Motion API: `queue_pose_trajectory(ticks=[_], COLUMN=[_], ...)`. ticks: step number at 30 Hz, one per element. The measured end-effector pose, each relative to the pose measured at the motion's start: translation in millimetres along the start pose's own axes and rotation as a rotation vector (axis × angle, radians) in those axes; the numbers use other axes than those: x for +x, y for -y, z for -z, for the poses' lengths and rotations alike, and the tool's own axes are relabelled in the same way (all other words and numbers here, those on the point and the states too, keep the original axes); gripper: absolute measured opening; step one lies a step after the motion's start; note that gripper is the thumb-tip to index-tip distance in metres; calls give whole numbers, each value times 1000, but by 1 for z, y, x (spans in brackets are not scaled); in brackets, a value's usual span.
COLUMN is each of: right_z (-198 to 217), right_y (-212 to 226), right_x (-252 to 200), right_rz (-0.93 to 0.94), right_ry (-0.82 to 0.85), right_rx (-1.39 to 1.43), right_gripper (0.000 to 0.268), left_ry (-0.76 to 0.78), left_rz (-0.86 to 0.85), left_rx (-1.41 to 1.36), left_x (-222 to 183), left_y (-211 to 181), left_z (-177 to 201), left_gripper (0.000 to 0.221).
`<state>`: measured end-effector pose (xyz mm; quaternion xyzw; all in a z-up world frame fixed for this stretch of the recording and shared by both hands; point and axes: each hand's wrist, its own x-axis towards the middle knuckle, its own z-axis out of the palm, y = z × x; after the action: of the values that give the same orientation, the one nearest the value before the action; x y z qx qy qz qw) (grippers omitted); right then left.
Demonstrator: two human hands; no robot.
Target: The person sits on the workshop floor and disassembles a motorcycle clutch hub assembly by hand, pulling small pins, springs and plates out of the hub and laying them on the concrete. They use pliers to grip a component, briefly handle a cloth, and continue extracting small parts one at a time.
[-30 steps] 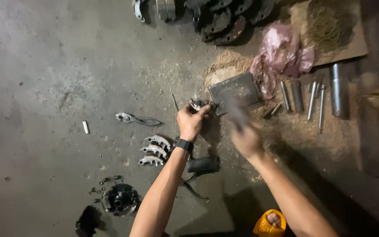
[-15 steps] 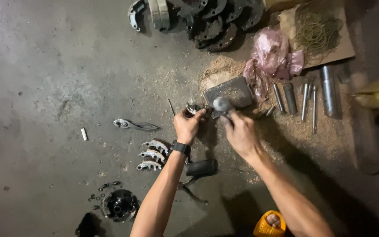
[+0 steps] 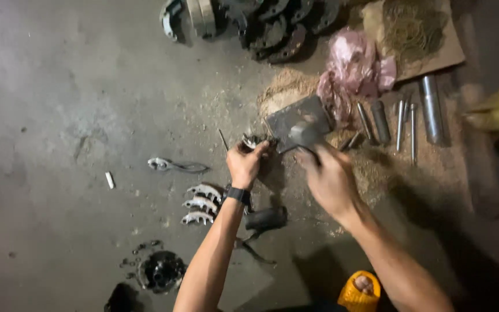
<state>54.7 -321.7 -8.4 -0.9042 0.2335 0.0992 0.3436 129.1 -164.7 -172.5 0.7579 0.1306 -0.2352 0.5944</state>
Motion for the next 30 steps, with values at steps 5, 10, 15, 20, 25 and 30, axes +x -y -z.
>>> queue_pose_trajectory(ticks=[5, 10, 15, 20, 25, 30], right_z=[-24, -29, 13, -50, 3, -50], right_y=[-38, -21, 0, -57, 3, -54], right_x=[-20, 5, -26, -6, -15, -11], right_rz=[450, 375, 408, 405, -14, 323], right_ry=[-249, -191, -344, -283, -64, -253], right_rx=[735, 182, 306, 375, -95, 234], right_gripper=[4, 20, 17, 22, 26, 33], left_ry=[-18, -14, -1, 30, 64, 70], left_rz=[11, 16, -18, -25, 6, 21], left_rx=[78, 126, 48, -30, -42, -122], left_x=[-1, 1, -4, -1, 5, 2], left_y=[-7, -3, -14, -5, -17, -8], left_z=[3, 1, 3, 3, -2, -1], left_gripper=[39, 41, 36, 34, 32, 32])
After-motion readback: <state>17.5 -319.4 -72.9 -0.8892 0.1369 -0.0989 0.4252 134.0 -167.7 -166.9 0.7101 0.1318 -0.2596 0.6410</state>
